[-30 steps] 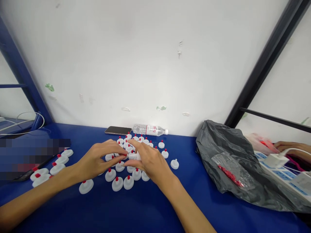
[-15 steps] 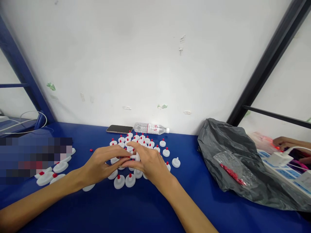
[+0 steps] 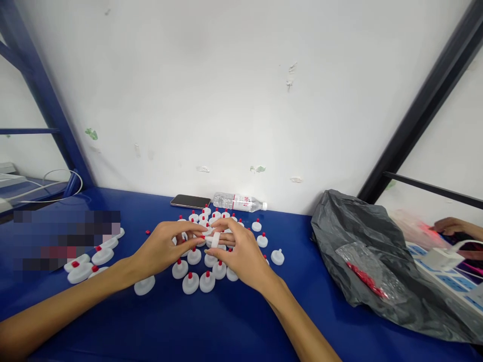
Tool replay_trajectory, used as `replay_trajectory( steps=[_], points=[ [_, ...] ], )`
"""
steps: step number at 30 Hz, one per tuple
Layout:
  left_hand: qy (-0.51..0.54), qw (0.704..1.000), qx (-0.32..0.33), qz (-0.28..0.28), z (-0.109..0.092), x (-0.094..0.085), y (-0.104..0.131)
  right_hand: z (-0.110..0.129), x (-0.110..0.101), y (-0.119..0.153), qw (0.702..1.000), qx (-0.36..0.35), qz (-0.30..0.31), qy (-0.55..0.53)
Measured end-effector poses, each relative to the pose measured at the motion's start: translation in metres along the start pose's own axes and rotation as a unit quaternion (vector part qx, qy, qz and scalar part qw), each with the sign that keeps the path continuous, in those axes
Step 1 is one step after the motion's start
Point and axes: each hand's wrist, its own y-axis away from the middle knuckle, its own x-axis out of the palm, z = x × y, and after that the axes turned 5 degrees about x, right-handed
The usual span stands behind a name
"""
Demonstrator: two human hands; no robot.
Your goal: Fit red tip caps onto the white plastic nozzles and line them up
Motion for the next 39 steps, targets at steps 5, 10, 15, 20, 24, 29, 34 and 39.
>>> replay_trajectory(
  steps=[5,10,15,20,24,29,34,39],
  points=[
    [-0.086,0.993,0.032,0.069,0.002,-0.002,0.001,0.003,-0.004,0.0,0.996,-0.043,-0.036,0.065],
    [-0.146,0.976,0.058,0.15,0.001,-0.002,0.003,0.004,-0.005,0.001,0.99,-0.039,-0.059,0.12],
    [-0.152,0.97,0.042,0.184,-0.001,-0.001,0.003,0.003,-0.001,0.001,0.99,-0.047,-0.061,0.12],
    [-0.129,0.977,0.044,0.164,-0.006,-0.002,0.003,0.003,0.003,0.001,0.992,-0.051,-0.075,0.085],
    [-0.107,0.982,0.049,0.148,-0.012,-0.005,0.002,0.003,0.005,0.003,0.992,-0.048,-0.081,0.079],
    [-0.077,0.984,0.054,0.149,-0.012,-0.008,0.001,0.004,0.007,0.003,0.983,-0.085,-0.105,0.122],
    [-0.049,0.988,0.058,0.136,-0.008,-0.007,0.001,0.006,0.009,0.004,0.975,-0.127,-0.116,0.141],
    [-0.042,0.99,0.06,0.124,-0.014,-0.007,-0.003,0.005,0.009,0.008,0.949,-0.2,-0.146,0.196]
  ],
)
